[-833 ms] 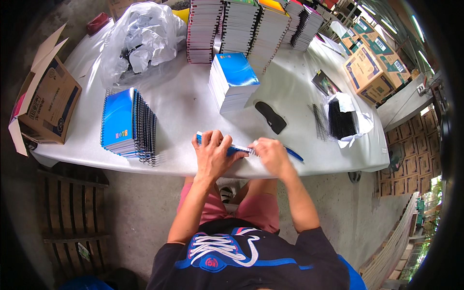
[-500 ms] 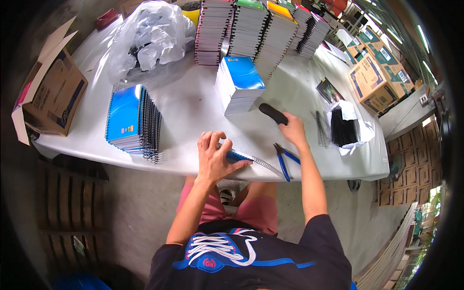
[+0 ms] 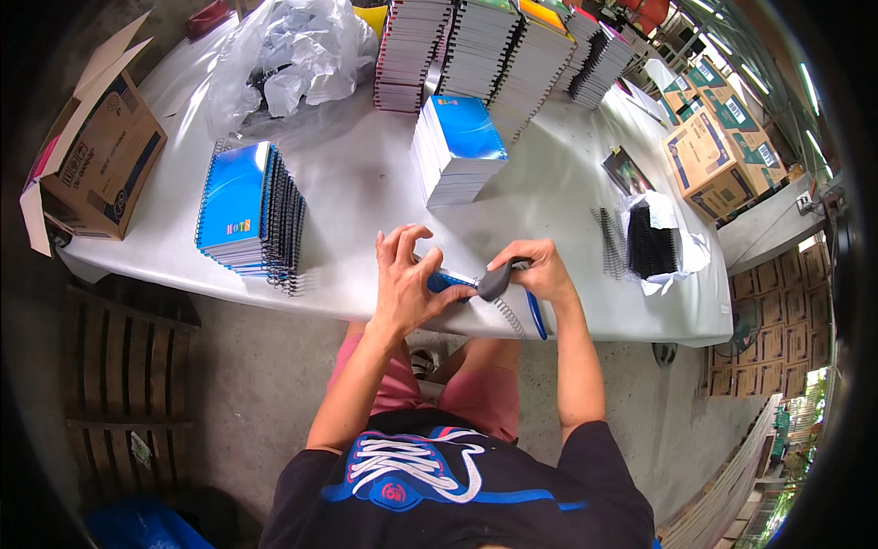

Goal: The person assembles spiral-bound notebooks by inserting metal coils into pre-punched holes. They use pliers to secure the coils and place finished notebooks into a stack. The process is repeated for multiple notebooks.

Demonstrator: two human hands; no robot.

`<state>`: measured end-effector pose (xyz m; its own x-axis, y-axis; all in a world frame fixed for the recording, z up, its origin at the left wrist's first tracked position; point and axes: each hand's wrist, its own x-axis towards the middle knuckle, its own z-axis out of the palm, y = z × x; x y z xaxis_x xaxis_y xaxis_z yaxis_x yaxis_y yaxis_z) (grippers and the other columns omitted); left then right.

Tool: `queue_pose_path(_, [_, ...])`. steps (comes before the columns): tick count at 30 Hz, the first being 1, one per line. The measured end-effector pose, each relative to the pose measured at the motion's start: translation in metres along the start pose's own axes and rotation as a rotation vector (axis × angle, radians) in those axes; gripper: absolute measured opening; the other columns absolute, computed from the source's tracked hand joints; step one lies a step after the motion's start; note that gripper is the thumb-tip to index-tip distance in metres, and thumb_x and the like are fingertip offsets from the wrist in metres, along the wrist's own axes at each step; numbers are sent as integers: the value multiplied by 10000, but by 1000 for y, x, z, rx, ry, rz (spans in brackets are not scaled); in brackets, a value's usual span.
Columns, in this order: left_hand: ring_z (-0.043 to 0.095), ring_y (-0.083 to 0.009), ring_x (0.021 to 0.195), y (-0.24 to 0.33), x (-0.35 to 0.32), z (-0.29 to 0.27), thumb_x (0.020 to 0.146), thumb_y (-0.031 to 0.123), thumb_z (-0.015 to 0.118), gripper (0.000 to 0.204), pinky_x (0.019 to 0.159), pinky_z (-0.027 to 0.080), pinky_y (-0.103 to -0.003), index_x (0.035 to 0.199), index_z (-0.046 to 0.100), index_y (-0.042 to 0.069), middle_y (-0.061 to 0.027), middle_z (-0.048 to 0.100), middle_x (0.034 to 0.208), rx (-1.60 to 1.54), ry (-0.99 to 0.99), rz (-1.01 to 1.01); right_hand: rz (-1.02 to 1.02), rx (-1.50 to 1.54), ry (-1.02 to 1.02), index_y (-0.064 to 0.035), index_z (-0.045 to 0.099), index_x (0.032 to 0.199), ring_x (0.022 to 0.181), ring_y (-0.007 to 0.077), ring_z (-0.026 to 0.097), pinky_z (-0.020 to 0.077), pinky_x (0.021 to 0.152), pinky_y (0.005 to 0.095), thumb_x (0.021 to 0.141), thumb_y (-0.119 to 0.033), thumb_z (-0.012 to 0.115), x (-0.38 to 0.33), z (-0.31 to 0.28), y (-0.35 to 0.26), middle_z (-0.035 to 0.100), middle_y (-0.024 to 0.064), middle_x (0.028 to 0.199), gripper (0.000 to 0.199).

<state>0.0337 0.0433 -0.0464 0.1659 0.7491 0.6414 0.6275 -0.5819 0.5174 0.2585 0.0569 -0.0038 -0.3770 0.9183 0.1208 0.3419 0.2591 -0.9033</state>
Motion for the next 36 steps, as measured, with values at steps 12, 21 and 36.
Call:
queue_pose_path(12, [343,-327,1208,-4,-5,0,548,567,761,577,987,215,-603,712,539,60,-107,418,1222,-4,-16,8,6,34,-112,-17,707,782,737,147,641,494,689,257,612,135,601,7,8,-8,685,85,764,251])
queue_pose_path(21, [352,-335,1202,-7,6,5,528,559,768,575,998,227,-577,688,533,59,-110,424,1231,-92,-24,53,-8,111,-59,-11,702,801,783,169,645,493,733,276,565,152,603,10,4,0,689,97,808,304])
queue_pose_path(36, [376,-309,1189,-7,8,11,589,539,746,495,962,221,-655,803,607,116,-47,519,961,10,-77,22,246,-646,473,-44,639,1055,947,318,608,469,857,394,718,-102,645,-11,-15,37,638,164,1027,342])
